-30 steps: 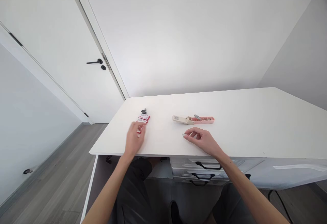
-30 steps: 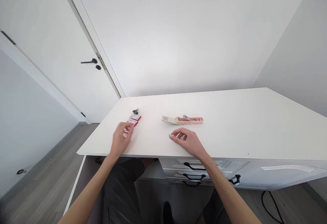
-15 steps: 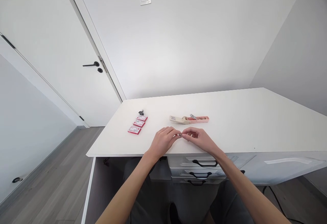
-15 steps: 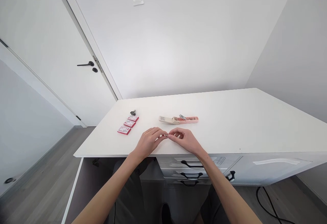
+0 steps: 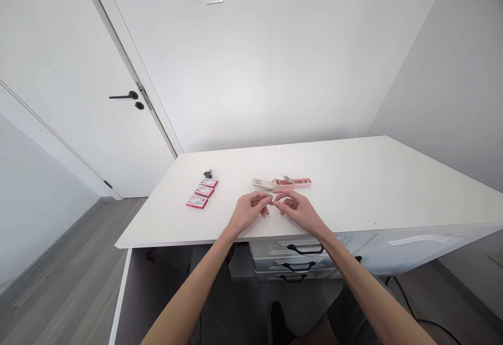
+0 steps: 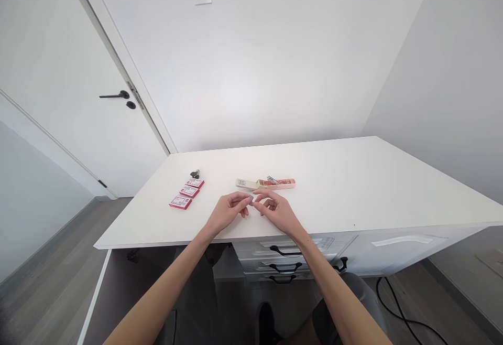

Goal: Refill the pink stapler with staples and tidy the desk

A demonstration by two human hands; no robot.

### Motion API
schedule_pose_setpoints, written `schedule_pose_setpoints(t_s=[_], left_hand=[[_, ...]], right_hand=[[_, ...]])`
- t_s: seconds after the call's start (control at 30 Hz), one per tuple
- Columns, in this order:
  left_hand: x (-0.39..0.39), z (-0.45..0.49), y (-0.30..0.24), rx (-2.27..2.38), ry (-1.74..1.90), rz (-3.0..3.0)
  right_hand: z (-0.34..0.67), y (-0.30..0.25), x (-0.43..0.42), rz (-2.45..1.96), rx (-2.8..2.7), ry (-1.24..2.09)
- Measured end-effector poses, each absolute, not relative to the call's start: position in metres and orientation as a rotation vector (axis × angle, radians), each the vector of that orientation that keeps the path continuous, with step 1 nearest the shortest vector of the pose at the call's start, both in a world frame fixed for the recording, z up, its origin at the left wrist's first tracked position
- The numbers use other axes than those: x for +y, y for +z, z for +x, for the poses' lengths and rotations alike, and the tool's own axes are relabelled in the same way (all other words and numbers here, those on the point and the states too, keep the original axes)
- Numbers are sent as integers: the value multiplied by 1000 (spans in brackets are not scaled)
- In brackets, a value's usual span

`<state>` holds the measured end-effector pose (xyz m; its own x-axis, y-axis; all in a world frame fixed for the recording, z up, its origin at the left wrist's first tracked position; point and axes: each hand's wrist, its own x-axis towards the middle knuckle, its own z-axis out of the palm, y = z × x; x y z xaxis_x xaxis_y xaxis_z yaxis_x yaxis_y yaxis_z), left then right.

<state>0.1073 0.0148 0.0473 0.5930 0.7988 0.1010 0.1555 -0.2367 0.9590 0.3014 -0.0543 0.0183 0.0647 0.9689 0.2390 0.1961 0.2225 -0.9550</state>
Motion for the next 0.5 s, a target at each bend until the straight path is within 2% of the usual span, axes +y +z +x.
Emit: schedule_pose_setpoints(t_s=[0.37,0.5], left_hand=[[38,102,56,677,455,1825],[44,96,56,840,544,1972]], right_hand=[[302,26,-56,-1298,-1458,877],[299,23,-55,-1338,-1457,868]])
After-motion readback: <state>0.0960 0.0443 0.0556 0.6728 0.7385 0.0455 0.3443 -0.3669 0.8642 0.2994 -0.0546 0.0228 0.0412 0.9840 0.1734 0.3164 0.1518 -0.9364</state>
